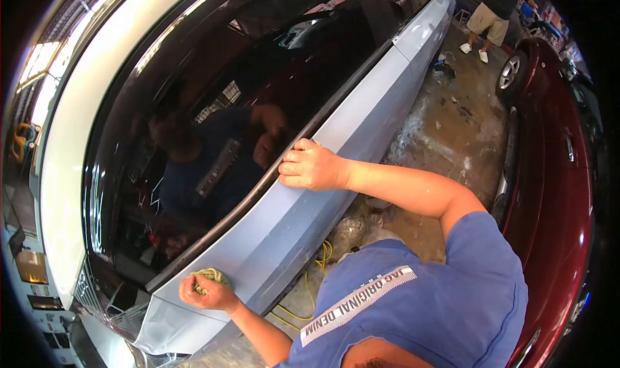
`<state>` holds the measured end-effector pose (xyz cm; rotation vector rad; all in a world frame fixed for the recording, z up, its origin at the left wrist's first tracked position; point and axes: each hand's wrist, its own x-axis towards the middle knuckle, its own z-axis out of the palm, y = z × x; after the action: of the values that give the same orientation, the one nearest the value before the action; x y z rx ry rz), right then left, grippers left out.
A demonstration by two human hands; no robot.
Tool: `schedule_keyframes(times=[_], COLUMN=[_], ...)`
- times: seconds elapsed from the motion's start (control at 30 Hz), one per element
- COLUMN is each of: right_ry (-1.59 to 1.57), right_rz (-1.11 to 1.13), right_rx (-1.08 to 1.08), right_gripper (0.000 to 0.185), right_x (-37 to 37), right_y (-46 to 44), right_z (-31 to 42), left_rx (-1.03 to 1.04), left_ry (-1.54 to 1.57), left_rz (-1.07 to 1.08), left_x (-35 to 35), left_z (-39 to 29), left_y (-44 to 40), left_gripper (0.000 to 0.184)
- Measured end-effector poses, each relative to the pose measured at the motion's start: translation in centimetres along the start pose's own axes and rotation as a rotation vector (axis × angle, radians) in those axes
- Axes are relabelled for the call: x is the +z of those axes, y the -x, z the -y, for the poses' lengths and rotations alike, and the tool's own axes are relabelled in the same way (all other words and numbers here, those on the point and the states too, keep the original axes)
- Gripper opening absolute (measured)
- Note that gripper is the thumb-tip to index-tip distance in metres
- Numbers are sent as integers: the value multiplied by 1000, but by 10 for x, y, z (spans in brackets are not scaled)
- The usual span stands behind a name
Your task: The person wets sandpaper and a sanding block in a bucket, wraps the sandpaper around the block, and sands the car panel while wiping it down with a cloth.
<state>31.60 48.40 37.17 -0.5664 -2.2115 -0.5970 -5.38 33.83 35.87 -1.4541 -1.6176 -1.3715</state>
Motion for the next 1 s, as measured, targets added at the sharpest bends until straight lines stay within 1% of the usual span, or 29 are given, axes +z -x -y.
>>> schedule_keyframes(times=[0.1,0.17,0.27,0.33,0.43,0.53,0.63,0.67,0.77,0.8,0.9,0.93,1.0], right_ry=[-49,-44,-17,21,133,195,268,249,-105,-271,-620,-596,-615], right_rz=[44,99,127,160,166,164,286,285,-54,-150,-428,-523,-545], right_rx=[-14,3,14,25,77,203,367,450,1098,1361,1733,1699,1803], right_gripper=[12,12,11,11,7,8,10,9,9,14,18,16,14], right_x=[-13,-26,-42,-54,-73,-95,-113,-118,-117,-115,-111,-101,-105], right_y=[9,21,45,63,101,135,169,177,201,211,221,229,213], right_z=[-22,-46,-82,-112,-163,-209,-246,-252,-262,-273,-295,-304,-303], left_rx=[-15,-16,18,28,32,30,45,59,67,34,45,47,49], left_ry=[5,-1,-61,-103,-147,-175,-208,-215,-248,-261,-288,-276,-279], left_rz=[11,18,-8,-7,-13,-21,-18,-23,-35,-32,-39,-44,-49], left_x=[15,28,36,33,33,34,36,34,35,36,35,36,36], left_z=[-32,-50,-60,-55,-55,-50,-53,-49,-47,-46,-43,-39,-40], left_y=[3,7,11,10,8,11,10,8,10,12,13,15,15], left_gripper=[14,14,13,13,11,8,9,11,11,11,12,13,14])
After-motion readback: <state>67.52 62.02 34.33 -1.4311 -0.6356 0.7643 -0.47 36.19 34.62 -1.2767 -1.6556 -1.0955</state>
